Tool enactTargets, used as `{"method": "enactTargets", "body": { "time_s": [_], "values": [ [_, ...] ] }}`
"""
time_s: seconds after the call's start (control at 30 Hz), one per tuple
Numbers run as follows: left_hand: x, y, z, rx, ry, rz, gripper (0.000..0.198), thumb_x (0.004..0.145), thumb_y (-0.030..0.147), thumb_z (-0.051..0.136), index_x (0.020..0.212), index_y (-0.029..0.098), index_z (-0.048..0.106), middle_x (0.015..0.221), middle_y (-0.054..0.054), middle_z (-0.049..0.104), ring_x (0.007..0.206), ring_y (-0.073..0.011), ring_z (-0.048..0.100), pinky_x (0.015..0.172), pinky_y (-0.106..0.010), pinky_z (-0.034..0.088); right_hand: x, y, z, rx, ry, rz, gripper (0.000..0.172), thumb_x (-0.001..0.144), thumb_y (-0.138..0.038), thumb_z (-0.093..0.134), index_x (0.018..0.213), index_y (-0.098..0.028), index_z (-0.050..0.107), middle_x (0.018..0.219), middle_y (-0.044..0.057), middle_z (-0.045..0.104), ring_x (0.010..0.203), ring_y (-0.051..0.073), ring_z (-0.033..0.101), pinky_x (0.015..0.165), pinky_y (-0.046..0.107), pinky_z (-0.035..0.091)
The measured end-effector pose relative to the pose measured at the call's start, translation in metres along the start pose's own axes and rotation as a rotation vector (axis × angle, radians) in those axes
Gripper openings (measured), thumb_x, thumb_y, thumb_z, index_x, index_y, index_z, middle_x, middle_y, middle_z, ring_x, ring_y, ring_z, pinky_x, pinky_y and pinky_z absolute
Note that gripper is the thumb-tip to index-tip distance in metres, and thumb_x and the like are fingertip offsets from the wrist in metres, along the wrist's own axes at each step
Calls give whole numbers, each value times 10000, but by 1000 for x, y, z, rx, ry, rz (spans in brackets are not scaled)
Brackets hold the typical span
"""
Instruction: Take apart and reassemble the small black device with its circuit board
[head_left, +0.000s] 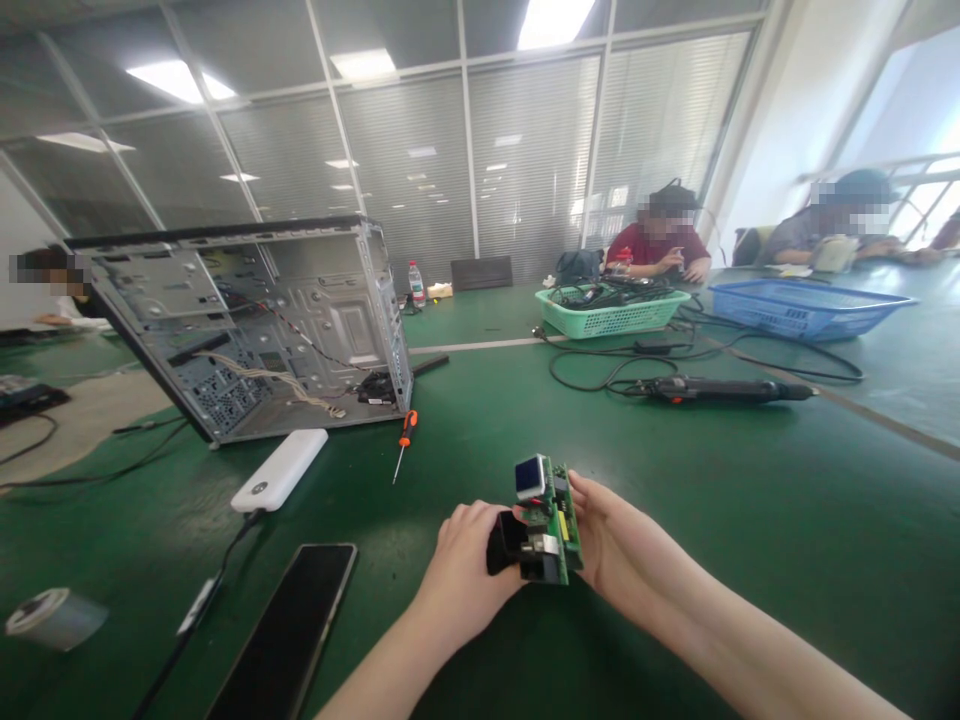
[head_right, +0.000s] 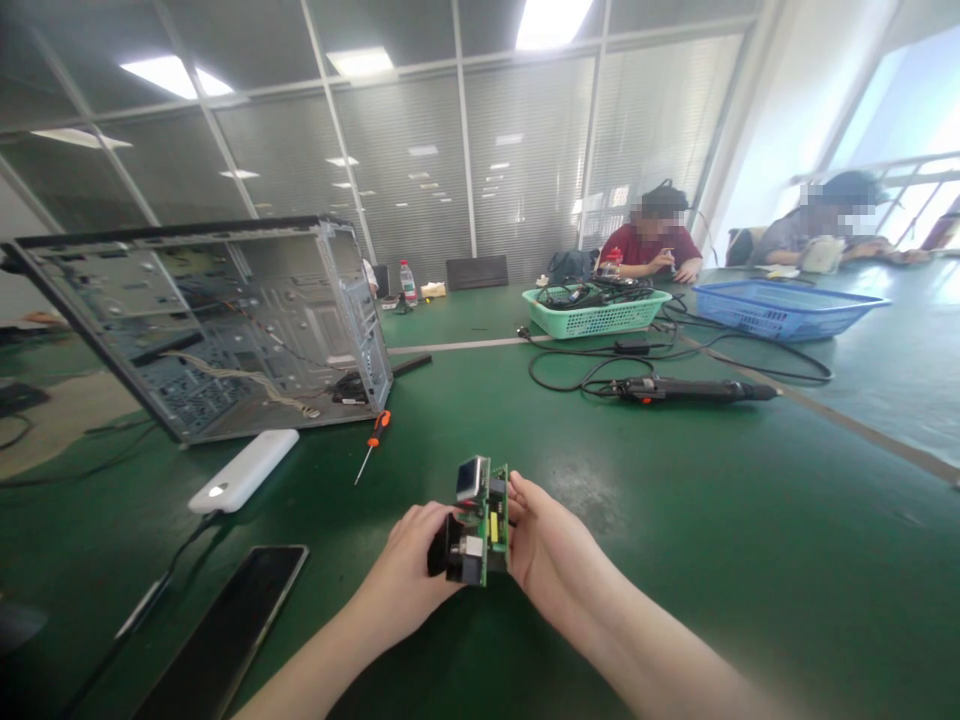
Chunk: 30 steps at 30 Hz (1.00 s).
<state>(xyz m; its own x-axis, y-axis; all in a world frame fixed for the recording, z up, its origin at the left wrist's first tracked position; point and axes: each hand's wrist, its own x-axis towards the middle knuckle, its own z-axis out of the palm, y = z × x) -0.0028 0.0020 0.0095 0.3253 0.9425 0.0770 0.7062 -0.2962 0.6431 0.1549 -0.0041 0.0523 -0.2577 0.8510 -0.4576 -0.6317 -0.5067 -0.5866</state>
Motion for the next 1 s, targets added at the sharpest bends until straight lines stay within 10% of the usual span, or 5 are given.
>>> {"method": "enactTargets", "body": {
  "time_s": [0.7, 1.0],
  "values": [
    [-1, 0, 0, 28, -6, -16, 294, 721, 273, 684, 997, 217, 599, 1001, -39, 611, 971, -256, 507, 828, -364, 370, -12, -6, -1, -6, -122, 234, 404, 952, -278, 239, 734, -112, 536, 497, 26, 444, 430, 146, 513, 429, 221, 461],
    [-2, -1, -2, -11, -4, -43, 380, 687, 308, 732, 1029, 222, 591, 1033, -43, 601, 997, -269, 501, 852, -381, 374, -23, -33, -11, -78, 66, -86, 301, 930, -273, 325, 799, -122, 550, 623, 45, 508, 525, 128, 536, 547, 253, 507]
  ]
}}
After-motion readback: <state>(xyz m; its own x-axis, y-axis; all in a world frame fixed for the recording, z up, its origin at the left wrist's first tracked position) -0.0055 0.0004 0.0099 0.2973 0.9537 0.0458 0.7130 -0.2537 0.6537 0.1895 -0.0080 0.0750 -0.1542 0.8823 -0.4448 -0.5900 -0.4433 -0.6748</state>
